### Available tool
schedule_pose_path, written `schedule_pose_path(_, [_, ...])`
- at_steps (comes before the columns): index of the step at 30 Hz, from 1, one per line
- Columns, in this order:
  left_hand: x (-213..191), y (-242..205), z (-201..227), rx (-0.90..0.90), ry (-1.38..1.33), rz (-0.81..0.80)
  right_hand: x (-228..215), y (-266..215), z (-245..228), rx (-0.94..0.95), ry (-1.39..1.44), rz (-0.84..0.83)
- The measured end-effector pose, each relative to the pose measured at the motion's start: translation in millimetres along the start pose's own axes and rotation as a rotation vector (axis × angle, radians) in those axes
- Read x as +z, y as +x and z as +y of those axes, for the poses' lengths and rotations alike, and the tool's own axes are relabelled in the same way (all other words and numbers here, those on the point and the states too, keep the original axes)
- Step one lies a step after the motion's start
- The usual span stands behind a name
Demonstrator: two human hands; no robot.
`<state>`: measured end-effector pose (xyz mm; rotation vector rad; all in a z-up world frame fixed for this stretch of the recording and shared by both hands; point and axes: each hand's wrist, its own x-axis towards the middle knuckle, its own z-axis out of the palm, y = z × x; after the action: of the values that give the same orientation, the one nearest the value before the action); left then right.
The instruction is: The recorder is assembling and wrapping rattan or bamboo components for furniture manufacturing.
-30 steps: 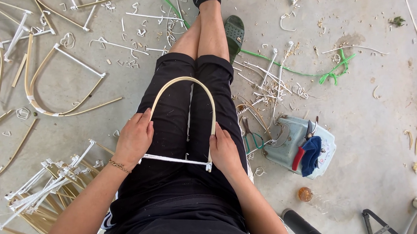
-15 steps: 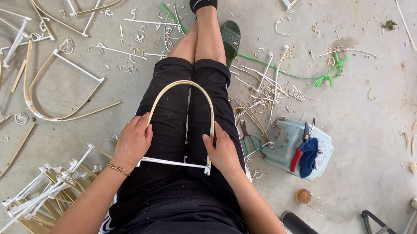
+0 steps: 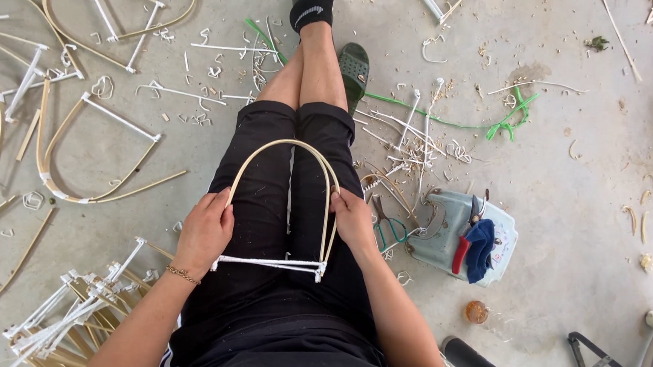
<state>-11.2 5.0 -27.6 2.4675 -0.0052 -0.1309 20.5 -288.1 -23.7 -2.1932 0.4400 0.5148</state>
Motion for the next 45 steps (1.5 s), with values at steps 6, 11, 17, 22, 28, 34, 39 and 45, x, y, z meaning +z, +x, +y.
schedule_pose_path(6, [-5, 8, 1, 0.009, -0.052, 0.027, -11, 4, -18, -0.066, 0.055, -0.012])
schedule_pose_path(11, [0, 5, 2, -0.015, -0.035, 0.016, -6, 27, -27, -0.289, -0.143, 0.072])
schedule_pose_path(17, [4, 4, -7, 0.017, -0.020, 0.037, 1, 60, -20, -0.373, -0.380, 0.188])
schedule_pose_path(22, [4, 4, -4, 0.013, -0.062, 0.011, -1, 56, -10, -0.378, -0.393, 0.256])
schedule_pose_path(28, [-4, 6, 0, -0.050, -0.085, 0.001, -12, 18, -30, -0.315, -0.285, 0.122])
schedule_pose_path(34, [-10, 10, 2, -0.031, -0.089, -0.008, -21, -45, -34, -0.114, -0.233, -0.103])
schedule_pose_path(39, [-15, 14, 6, -0.055, -0.063, -0.062, -4, -40, -13, -0.228, -0.201, -0.008])
schedule_pose_path(45, [-12, 14, 3, -0.053, -0.041, -0.078, -4, -36, -21, -0.169, -0.286, -0.034])
